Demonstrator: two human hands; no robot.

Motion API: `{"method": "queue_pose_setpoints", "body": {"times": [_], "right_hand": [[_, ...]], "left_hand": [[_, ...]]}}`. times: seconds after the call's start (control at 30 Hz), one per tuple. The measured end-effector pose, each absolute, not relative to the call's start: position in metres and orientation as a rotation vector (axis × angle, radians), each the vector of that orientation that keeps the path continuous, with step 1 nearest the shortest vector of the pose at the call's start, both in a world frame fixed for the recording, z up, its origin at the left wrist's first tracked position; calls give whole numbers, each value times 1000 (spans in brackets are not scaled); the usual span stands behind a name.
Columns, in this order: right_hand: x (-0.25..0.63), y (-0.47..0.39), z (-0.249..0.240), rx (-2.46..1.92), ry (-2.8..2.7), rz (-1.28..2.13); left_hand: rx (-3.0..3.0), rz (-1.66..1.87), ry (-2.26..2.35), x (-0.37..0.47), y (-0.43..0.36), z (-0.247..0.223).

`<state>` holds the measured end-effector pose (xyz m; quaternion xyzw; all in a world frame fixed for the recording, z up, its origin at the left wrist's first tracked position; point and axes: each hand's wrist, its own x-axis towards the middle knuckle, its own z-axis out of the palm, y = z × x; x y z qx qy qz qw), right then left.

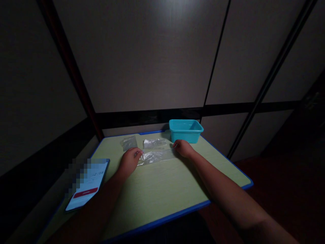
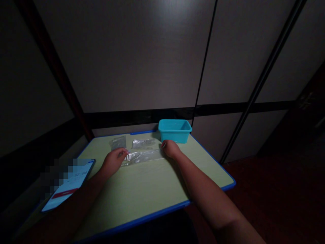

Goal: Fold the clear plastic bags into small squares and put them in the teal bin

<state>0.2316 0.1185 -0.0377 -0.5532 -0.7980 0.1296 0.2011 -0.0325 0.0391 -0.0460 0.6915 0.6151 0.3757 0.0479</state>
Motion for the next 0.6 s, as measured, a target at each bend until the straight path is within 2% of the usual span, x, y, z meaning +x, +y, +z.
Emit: {"method": "queue_pose_setpoints", "body": {"times": [0.13, 0.33, 0.5, 0.6], "right_hand": [[230, 116, -37, -1571, -2242, 303], [224, 98, -24, -1487, -2225, -95], [216, 89, -23, -1255, -2386, -68], [217, 94, -27, -1279, -2437, -45]], "left_hand": [[2152, 1098, 2026, -34, 40, -47], [2146, 956, 2321, -27, 37, -44], [2095, 866, 2325, -25, 38, -42], [2020, 768, 2327, -28, 38, -44]]}}
